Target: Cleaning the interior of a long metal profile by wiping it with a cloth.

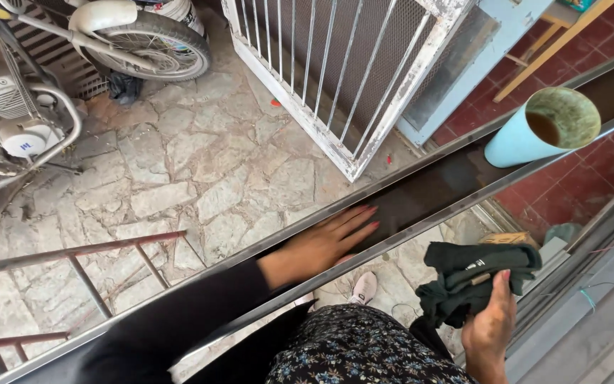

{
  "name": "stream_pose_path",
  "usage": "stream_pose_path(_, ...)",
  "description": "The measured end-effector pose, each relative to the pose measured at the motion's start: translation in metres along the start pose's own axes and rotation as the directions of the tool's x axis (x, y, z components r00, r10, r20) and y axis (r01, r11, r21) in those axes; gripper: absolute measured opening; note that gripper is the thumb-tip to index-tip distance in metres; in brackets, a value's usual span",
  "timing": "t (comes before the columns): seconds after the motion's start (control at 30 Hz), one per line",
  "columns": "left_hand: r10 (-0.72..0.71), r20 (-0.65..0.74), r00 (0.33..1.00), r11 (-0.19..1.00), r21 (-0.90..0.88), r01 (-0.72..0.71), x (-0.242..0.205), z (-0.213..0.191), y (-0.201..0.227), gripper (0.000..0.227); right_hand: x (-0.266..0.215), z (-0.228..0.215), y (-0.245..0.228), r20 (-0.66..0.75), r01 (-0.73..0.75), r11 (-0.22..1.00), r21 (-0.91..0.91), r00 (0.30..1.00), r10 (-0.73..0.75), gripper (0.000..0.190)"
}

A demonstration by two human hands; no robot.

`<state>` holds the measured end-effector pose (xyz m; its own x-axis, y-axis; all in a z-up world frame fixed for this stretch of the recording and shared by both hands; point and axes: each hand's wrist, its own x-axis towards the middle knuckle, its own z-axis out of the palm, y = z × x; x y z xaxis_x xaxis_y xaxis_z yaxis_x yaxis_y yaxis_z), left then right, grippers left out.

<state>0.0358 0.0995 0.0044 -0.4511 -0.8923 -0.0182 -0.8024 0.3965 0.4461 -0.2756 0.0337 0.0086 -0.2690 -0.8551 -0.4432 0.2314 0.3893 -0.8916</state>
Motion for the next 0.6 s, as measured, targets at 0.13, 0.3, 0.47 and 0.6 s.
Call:
stream_pose_path(0.13,-0.001,-0.057,0.998,0.980,-0.200,-0.011,-0.089,-0.006,0.000,0.066,0.045,-0.077,0.064,0.612,0.861,0.102,-0.498,0.433,-0.661,0.071)
stream_pose_path(0.3,0.090,-0.295,0.951,0.977,-0.158,-0.141,-0.135,-0.023,0.014,0.049,0.017,-0.063,0.067,0.637,0.806,0.104,-0.583,0.533,-0.557,0.080)
stream_pose_path(0.47,0.147,-0.263,0.954,0.971,-0.145,-0.190,-0.130,0.007,0.003,0.060,-0.018,-0.036,0.070,0.674,0.824,0.065,-0.563,0.504,-0.540,0.080)
stream_pose_path(0.6,0.087,-0.440,0.894,0.913,-0.323,-0.248,-0.120,0.012,0.005,0.022,-0.040,-0.034,0.078,0.677,0.815,0.134,-0.564,0.549,-0.490,0.083)
